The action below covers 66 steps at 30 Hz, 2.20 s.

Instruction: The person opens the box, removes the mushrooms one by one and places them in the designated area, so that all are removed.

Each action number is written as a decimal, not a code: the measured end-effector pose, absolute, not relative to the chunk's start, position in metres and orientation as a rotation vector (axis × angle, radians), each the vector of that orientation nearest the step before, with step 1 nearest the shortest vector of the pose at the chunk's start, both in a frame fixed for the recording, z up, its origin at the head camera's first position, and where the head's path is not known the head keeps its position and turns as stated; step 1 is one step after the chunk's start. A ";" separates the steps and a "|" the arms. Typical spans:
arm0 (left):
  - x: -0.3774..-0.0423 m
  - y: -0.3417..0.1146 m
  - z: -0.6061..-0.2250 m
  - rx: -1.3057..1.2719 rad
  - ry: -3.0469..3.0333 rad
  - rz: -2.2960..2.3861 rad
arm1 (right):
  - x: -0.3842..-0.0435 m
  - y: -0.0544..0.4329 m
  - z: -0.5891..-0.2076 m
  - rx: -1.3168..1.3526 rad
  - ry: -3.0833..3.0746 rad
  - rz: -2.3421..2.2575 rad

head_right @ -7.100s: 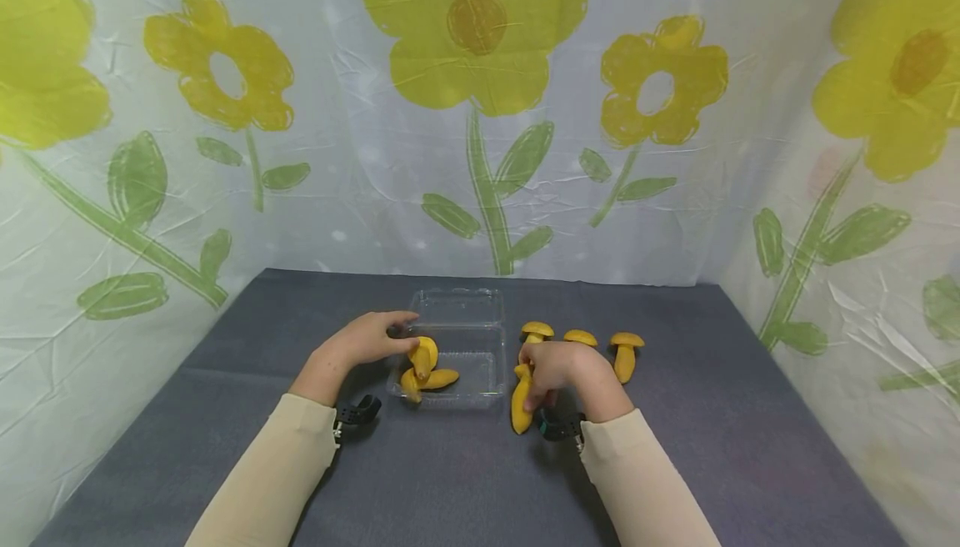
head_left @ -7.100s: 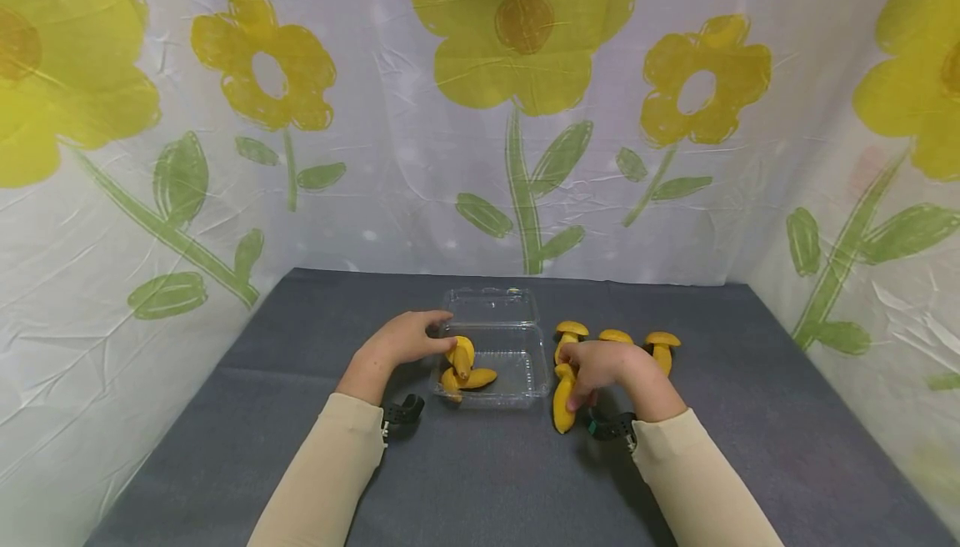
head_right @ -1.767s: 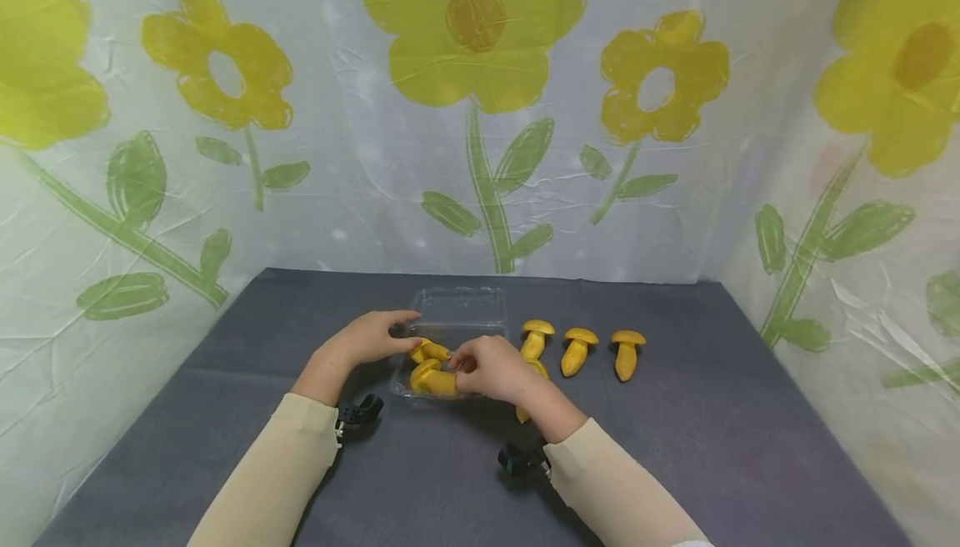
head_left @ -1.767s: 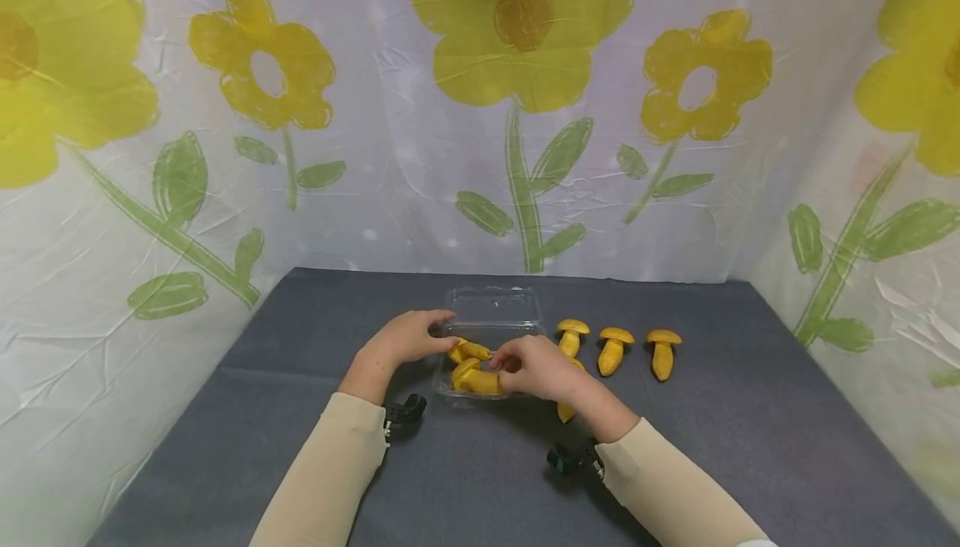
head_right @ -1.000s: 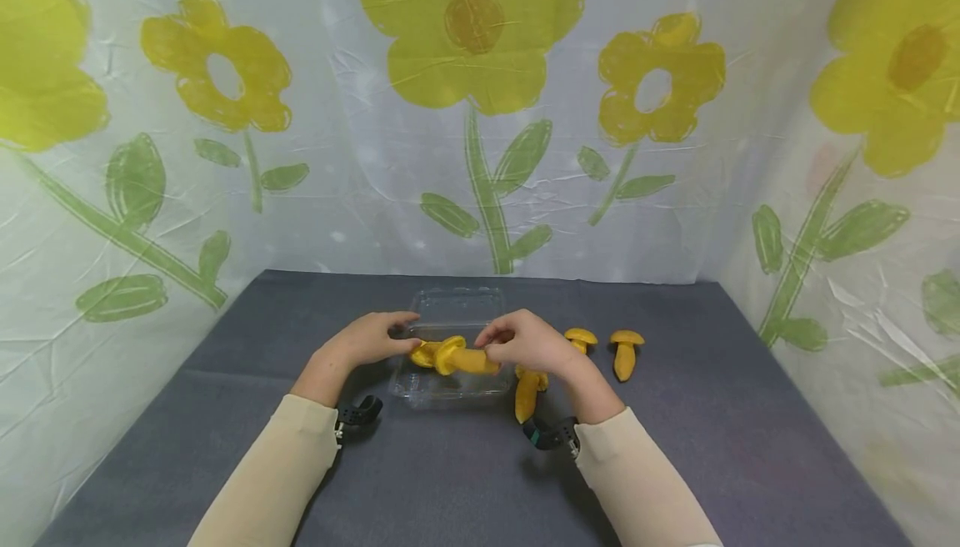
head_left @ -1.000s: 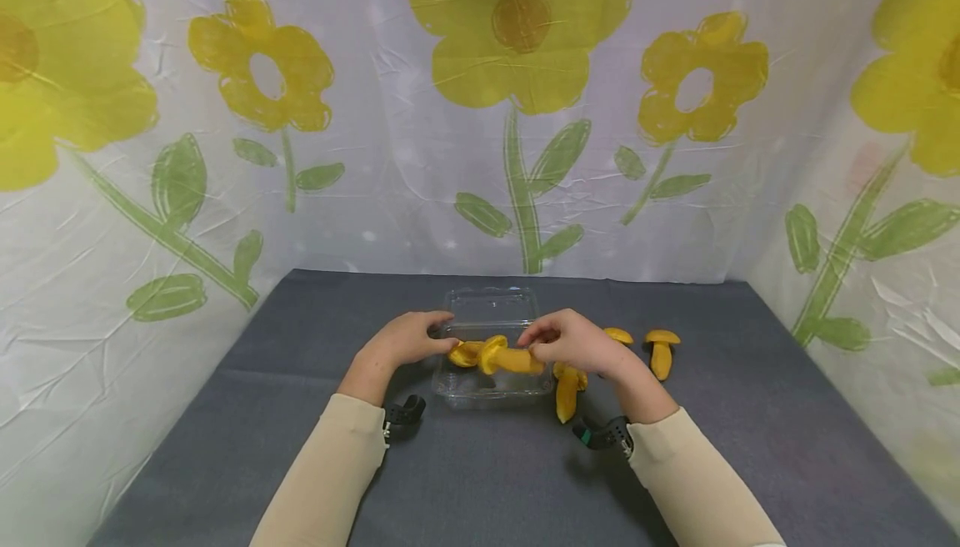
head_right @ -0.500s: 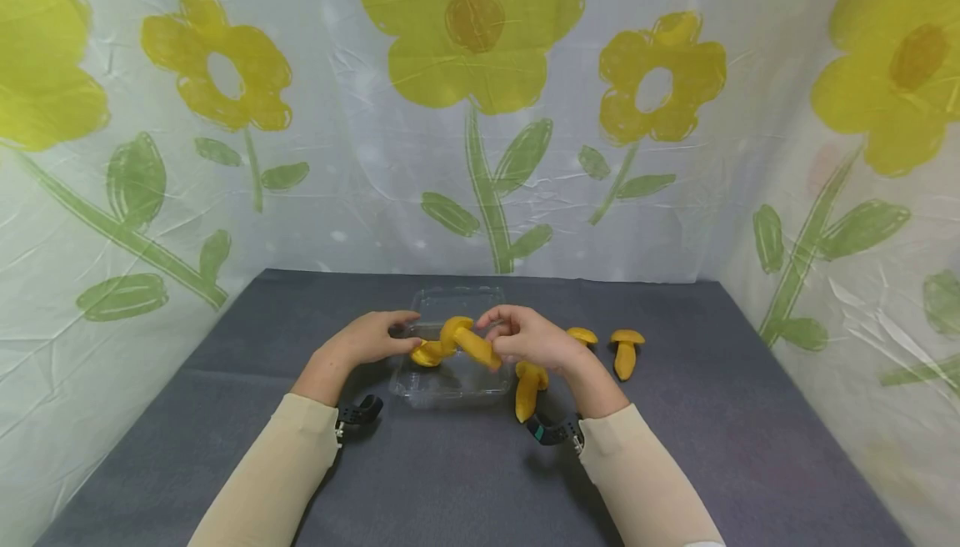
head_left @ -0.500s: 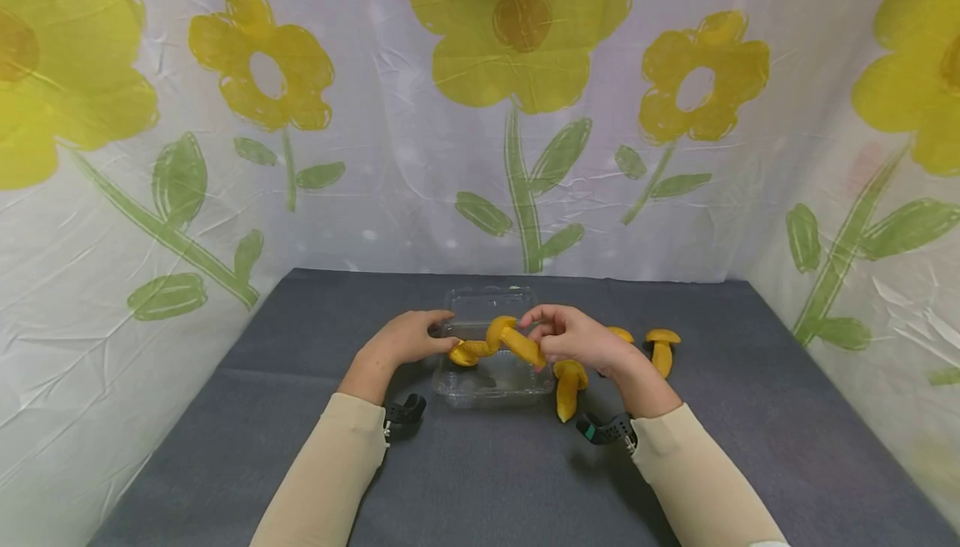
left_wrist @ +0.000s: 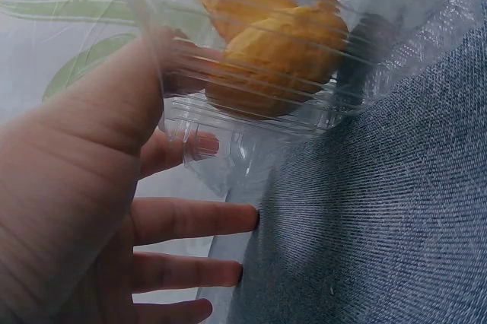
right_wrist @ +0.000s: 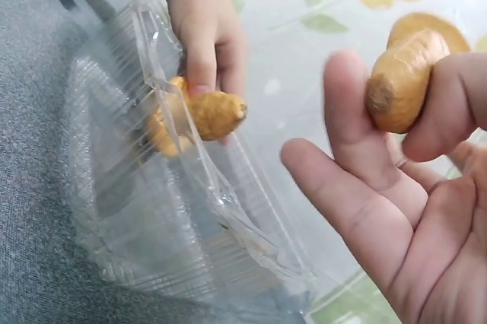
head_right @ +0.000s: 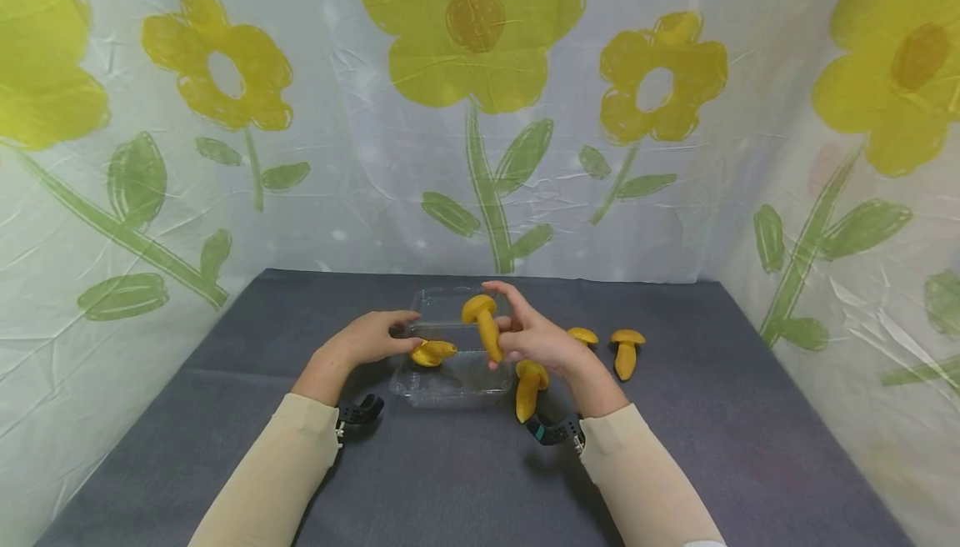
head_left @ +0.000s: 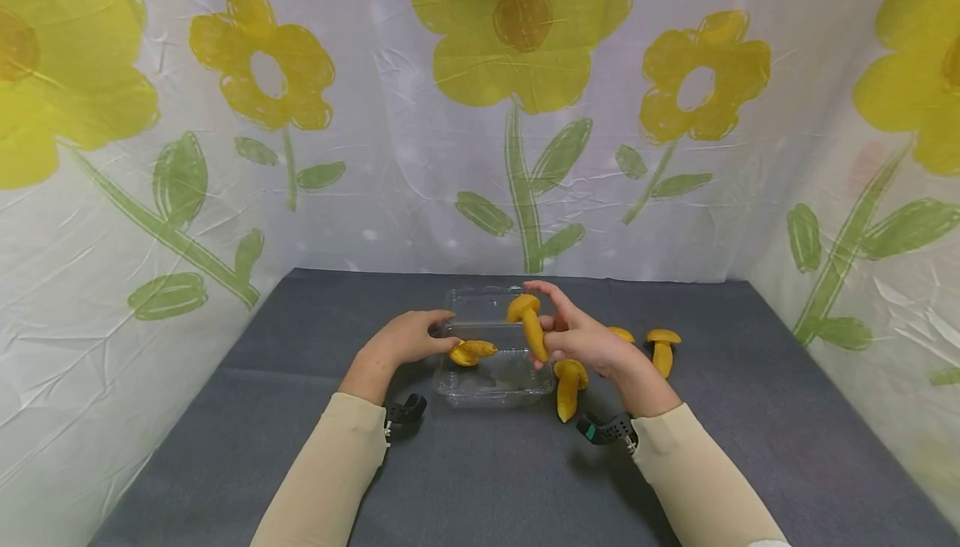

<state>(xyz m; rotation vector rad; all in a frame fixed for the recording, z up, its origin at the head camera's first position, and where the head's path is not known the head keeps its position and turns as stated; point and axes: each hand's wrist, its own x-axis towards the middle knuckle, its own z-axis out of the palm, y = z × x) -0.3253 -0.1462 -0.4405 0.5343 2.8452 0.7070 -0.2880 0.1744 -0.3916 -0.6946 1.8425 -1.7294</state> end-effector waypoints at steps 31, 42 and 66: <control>-0.326 -0.147 -0.439 0.549 2.841 0.714 | -0.285 0.186 -0.372 -0.443 1.981 -1.910; -0.325 -0.147 -0.440 0.539 2.840 0.714 | -0.275 0.196 -0.362 -0.498 2.615 -1.206; -0.321 -0.145 -0.439 0.523 2.836 0.702 | -0.270 0.222 -0.366 -0.143 2.610 -0.471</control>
